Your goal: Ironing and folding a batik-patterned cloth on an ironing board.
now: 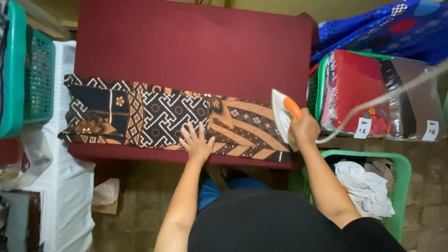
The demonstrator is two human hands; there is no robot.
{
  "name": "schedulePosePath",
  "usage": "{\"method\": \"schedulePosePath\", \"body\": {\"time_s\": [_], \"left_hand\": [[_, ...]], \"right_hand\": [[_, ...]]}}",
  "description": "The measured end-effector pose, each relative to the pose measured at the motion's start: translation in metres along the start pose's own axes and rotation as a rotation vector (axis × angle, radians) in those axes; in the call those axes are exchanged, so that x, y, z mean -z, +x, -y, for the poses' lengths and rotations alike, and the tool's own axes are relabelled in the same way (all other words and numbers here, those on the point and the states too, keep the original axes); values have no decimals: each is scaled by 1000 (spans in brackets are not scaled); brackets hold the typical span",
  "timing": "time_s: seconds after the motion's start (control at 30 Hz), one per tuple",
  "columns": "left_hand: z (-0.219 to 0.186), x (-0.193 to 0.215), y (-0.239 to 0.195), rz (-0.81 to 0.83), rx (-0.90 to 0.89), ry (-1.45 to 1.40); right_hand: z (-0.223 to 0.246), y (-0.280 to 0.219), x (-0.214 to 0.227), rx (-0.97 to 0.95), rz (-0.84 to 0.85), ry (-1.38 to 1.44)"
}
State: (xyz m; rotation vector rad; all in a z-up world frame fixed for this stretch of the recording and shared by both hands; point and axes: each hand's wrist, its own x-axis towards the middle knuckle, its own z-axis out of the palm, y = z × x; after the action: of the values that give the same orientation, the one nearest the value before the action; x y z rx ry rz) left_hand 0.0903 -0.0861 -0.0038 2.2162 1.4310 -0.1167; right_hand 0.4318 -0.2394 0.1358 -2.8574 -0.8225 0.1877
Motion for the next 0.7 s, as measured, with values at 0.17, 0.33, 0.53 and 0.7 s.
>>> {"method": "schedulePosePath", "body": {"time_s": [0.17, 0.33, 0.53, 0.7], "left_hand": [[-3, 2, 1, 49, 19, 17], [-3, 4, 2, 49, 21, 30], [-1, -1, 0, -1, -1, 46], [4, -11, 1, -34, -39, 98]], "right_hand": [[38, 77, 2, 41, 6, 35], [72, 155, 0, 250, -56, 46], [110, 155, 42, 495, -250, -90], [22, 39, 5, 600, -405, 146]]}}
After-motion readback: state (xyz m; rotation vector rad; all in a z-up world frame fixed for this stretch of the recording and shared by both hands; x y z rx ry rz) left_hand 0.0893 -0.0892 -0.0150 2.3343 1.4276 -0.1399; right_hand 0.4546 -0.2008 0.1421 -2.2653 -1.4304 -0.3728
